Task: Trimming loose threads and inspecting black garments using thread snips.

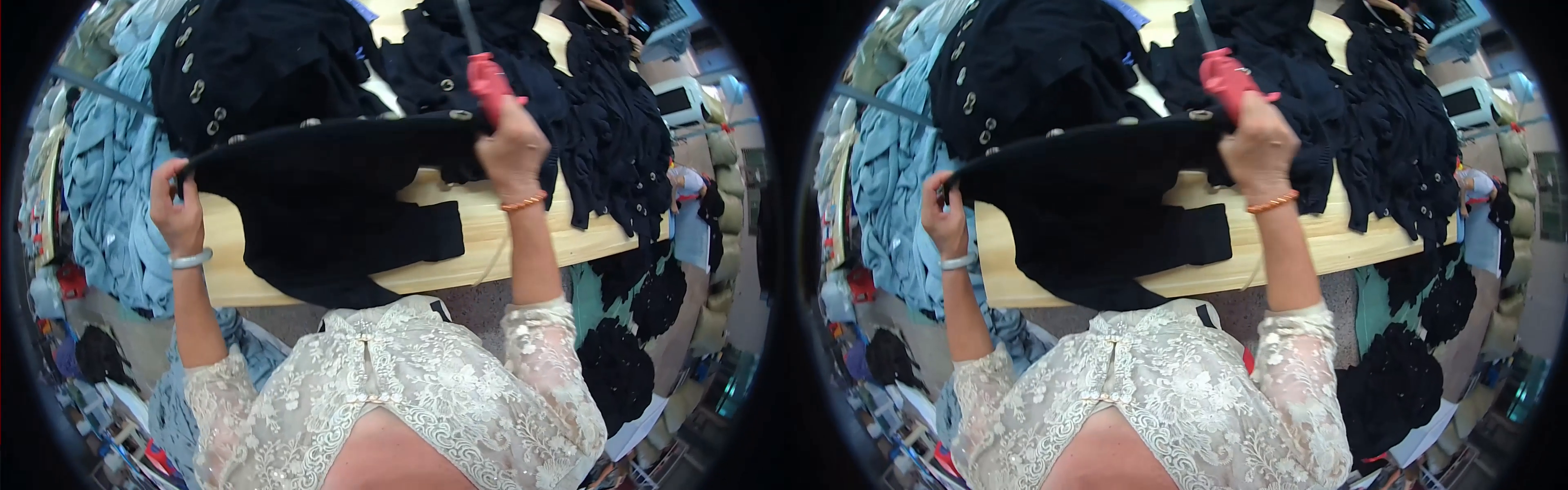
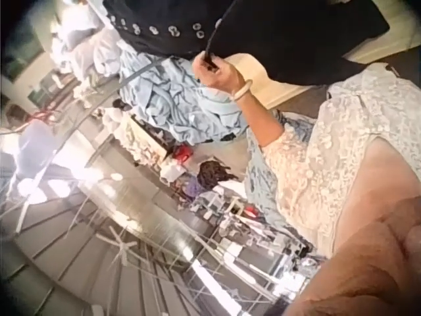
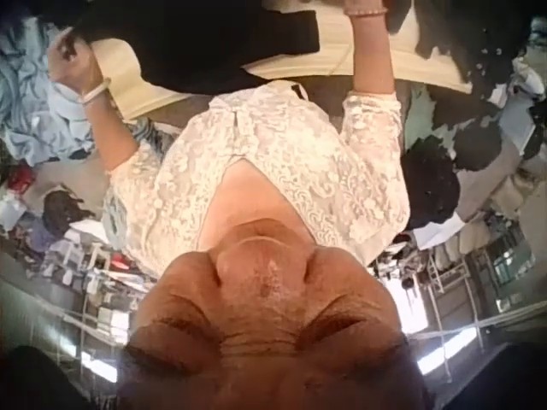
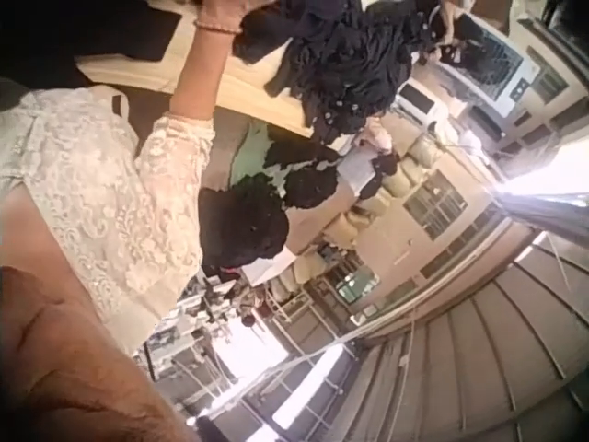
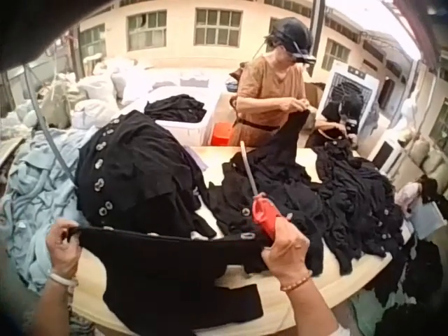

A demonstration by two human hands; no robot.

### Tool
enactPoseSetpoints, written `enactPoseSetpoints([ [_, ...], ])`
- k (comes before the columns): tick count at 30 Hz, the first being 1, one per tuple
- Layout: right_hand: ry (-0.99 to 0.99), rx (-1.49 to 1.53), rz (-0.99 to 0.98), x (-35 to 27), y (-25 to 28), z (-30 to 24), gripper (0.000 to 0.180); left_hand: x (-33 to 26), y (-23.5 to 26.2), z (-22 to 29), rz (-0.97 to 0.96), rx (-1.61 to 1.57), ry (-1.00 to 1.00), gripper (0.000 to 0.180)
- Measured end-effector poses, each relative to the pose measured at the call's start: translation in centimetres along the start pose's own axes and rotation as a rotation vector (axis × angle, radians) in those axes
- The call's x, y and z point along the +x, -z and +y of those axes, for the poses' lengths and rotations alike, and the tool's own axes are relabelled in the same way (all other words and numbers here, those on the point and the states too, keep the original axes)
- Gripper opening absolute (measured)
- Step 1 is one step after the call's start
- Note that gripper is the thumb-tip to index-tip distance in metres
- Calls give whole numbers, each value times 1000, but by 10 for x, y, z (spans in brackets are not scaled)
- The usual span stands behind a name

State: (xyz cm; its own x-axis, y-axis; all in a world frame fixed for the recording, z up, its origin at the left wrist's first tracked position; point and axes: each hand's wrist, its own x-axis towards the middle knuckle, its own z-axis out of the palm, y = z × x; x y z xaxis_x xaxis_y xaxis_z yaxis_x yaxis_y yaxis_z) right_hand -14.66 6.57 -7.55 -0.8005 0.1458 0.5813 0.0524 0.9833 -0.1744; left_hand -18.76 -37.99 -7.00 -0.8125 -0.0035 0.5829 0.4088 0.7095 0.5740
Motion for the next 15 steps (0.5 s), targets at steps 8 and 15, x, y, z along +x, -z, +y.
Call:
enactPoseSetpoints([
  [8,128,136,-868,-134,26,50,55,-137,-10,-51,-587,120,-94,26],
  [15,152,56,-1016,-207,16,9,27,-233,-43,-72,-573,139,267,40],
])
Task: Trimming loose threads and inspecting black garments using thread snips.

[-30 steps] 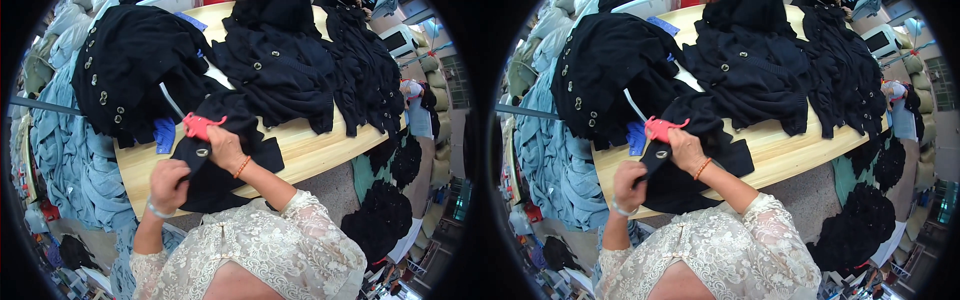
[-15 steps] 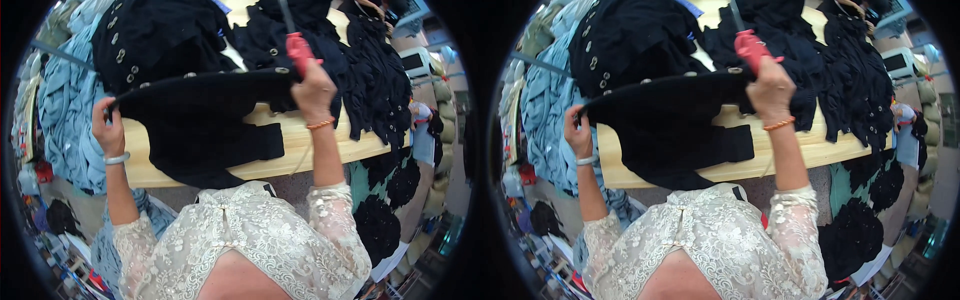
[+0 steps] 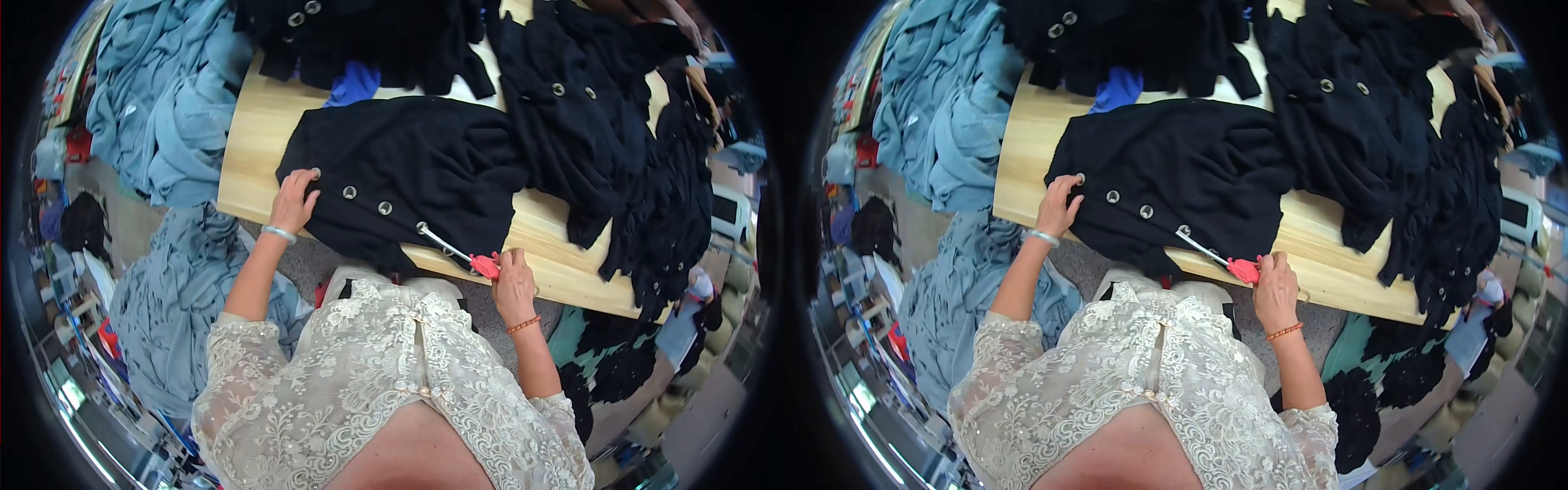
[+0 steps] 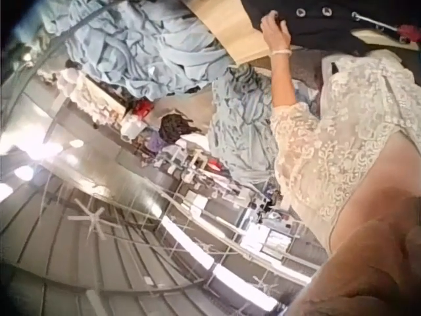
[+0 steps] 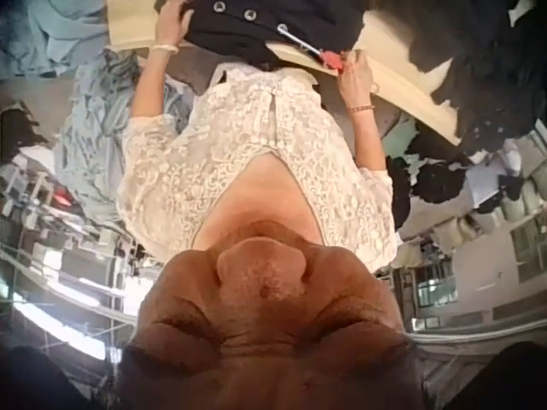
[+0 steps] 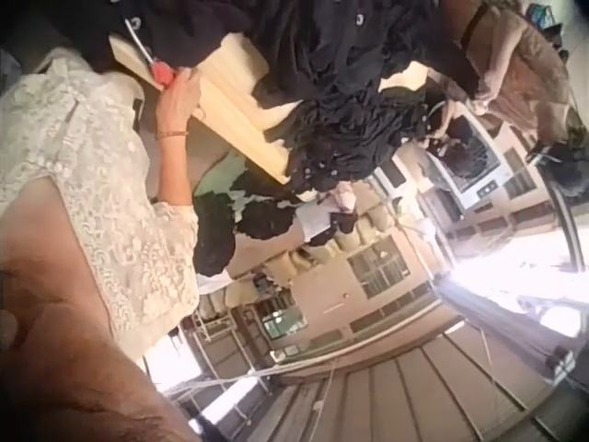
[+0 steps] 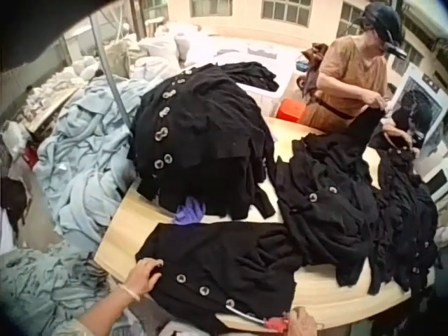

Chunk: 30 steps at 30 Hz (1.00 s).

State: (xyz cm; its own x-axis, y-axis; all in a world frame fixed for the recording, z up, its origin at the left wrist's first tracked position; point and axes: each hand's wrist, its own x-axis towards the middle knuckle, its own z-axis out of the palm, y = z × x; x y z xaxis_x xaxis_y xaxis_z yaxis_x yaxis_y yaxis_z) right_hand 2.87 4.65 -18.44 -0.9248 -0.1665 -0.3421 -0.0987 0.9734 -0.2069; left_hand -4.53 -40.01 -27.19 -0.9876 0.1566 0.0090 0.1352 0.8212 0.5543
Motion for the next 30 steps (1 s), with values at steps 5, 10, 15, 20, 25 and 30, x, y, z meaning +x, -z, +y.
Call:
enactPoseSetpoints([
  [5,161,459,46,27,11,-30,48,8,-11,-3,39,-16,151,38],
  [10,374,339,-87,54,-1,-57,31,15,-23,-7,113,-62,210,35],
  [15,311,325,-287,86,-17,-98,21,24,-32,-21,132,-132,216,30],
  [20,393,372,-279,118,-25,-142,27,27,-22,-37,139,-493,286,39],
  [25,184,495,-346,107,-9,-111,28,20,-19,-7,382,6,65,66],
  [30,220,307,-342,76,-8,-78,23,-11,-58,48,71,-103,17,55],
])
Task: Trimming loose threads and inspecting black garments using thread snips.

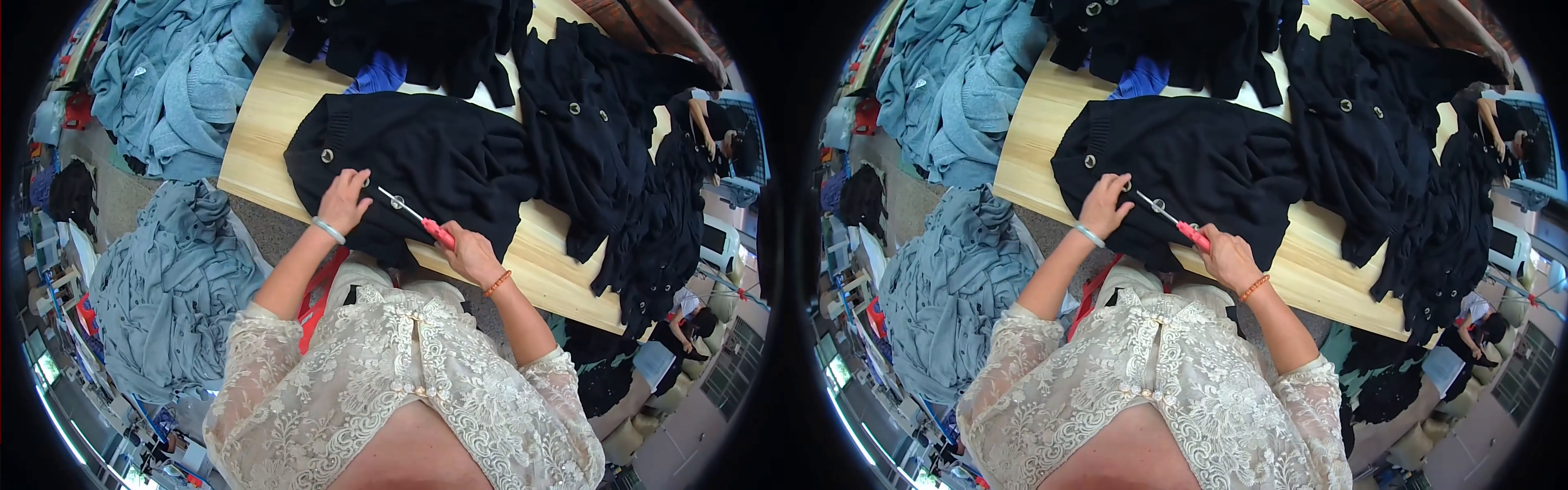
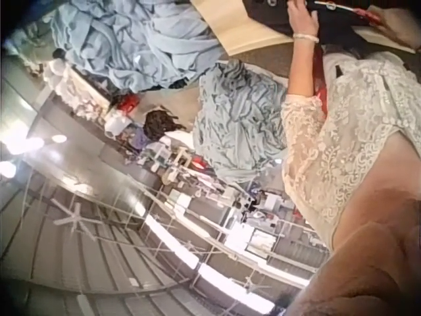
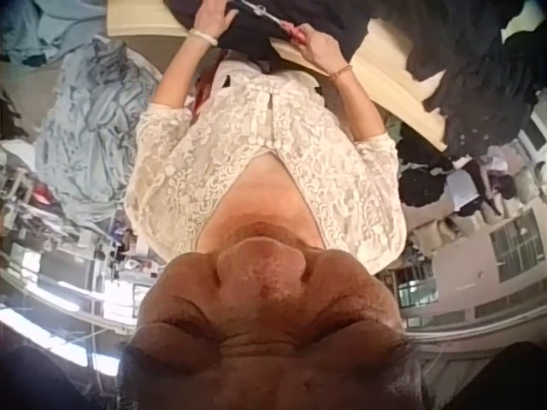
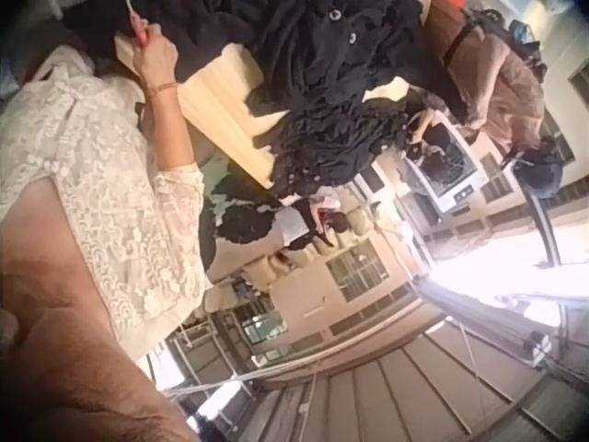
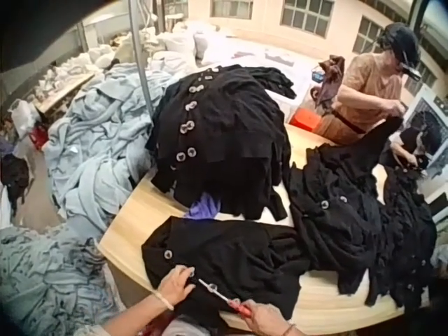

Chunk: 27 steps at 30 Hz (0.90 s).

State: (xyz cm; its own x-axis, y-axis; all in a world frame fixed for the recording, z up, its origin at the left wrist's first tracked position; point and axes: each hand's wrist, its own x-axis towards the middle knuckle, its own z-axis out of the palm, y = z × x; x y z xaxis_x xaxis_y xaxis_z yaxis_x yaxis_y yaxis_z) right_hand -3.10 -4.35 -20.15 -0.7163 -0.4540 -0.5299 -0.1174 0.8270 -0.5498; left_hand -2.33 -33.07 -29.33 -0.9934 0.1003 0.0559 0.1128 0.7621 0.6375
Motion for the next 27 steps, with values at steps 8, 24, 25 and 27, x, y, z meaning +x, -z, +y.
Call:
enactPoseSetpoints([
  [8,2,23,57,1,-11,-22,24,37,-2,-23,-154,-135,268,34],
  [24,11,57,89,-12,-20,4,22,35,-20,-23,37,-40,334,38],
  [25,14,104,72,-19,-15,8,21,30,-20,-20,123,147,169,40],
  [27,-54,156,71,-32,-10,27,21,29,-14,21,189,244,-54,47],
])
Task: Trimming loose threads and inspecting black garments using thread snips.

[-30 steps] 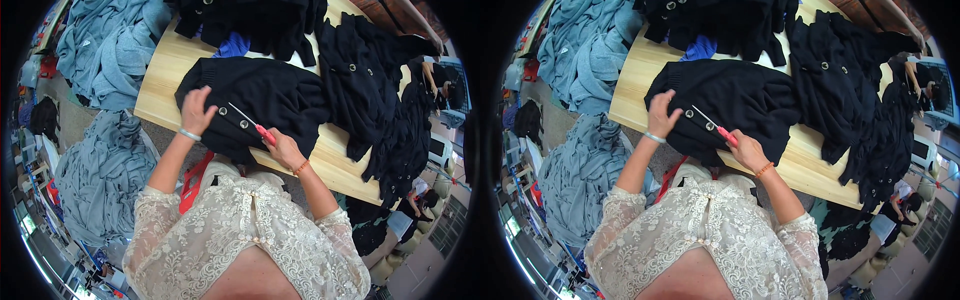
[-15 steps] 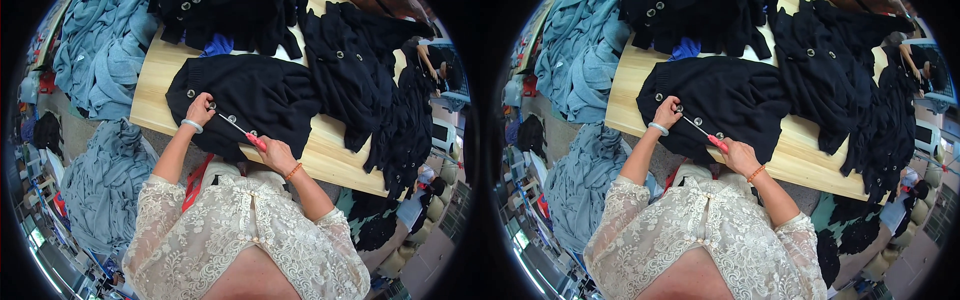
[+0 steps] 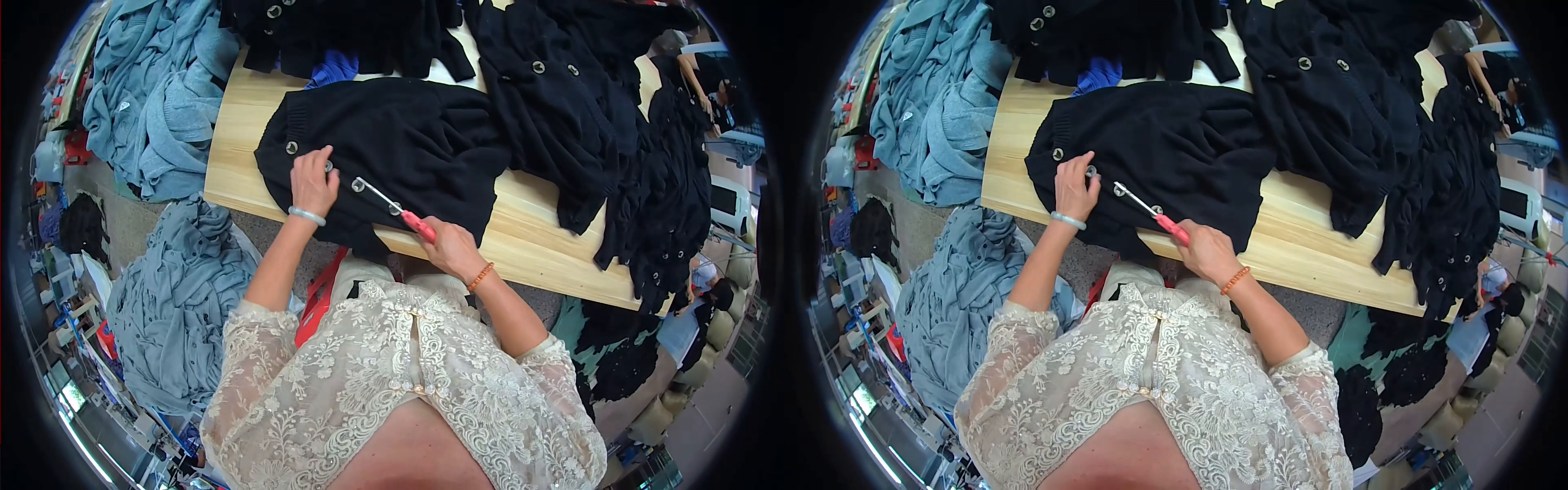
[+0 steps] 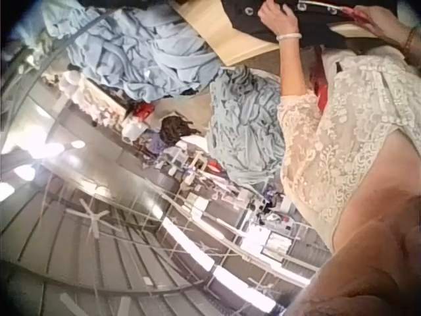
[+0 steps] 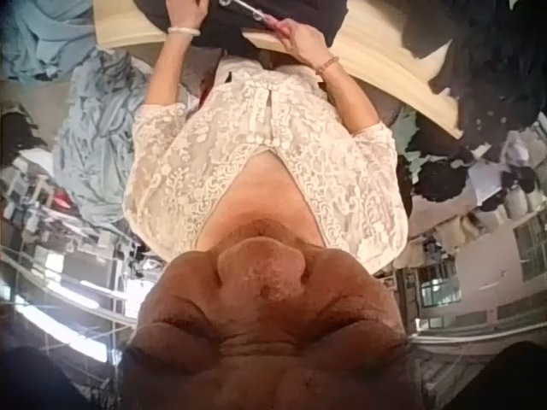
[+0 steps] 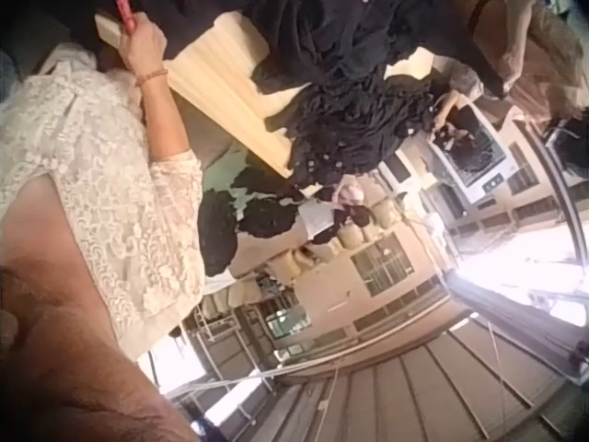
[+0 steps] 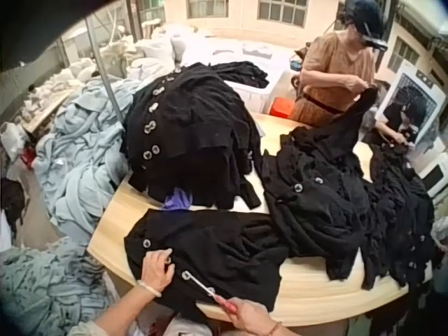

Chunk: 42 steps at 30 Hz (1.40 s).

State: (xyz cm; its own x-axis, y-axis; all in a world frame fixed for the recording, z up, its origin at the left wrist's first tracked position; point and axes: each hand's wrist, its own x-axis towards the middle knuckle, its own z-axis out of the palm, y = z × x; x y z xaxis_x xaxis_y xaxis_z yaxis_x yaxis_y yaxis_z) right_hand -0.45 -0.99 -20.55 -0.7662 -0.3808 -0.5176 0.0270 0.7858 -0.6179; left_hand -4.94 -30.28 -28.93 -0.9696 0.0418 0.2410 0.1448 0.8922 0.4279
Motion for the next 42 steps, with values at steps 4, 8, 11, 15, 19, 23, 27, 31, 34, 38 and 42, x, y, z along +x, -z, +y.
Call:
enactPoseSetpoints([
  [4,-1,-3,19,-16,5,21,22,-31,-12,34,-244,-273,96,47],
  [8,-66,-103,-69,-15,2,20,24,-25,-34,15,-220,-416,270,26],
  [11,-10,-69,-48,-9,-6,14,27,-22,-31,8,-326,-564,359,25],
  [15,-2,-23,-60,-10,-2,15,25,-29,-32,4,-314,-752,416,27],
  [19,-45,-30,-59,-33,8,47,21,-27,-16,50,-28,-127,-1,43],
  [23,-61,-52,-44,-60,10,61,20,-47,-17,95,-264,-256,-111,54],
  [27,-127,-88,-44,-67,6,60,22,-53,-47,87,-237,-311,29,36],
  [31,-68,-60,21,-60,-4,59,27,-37,-53,76,-357,-384,113,23],
  [34,-7,-55,67,-57,-8,56,26,-26,-68,70,-243,-503,204,13],
  [38,-126,-47,104,-71,4,66,22,-13,-83,73,-39,-338,140,16],
  [42,-169,-44,76,-92,7,85,22,-24,-47,118,-36,-186,-146,42],
])
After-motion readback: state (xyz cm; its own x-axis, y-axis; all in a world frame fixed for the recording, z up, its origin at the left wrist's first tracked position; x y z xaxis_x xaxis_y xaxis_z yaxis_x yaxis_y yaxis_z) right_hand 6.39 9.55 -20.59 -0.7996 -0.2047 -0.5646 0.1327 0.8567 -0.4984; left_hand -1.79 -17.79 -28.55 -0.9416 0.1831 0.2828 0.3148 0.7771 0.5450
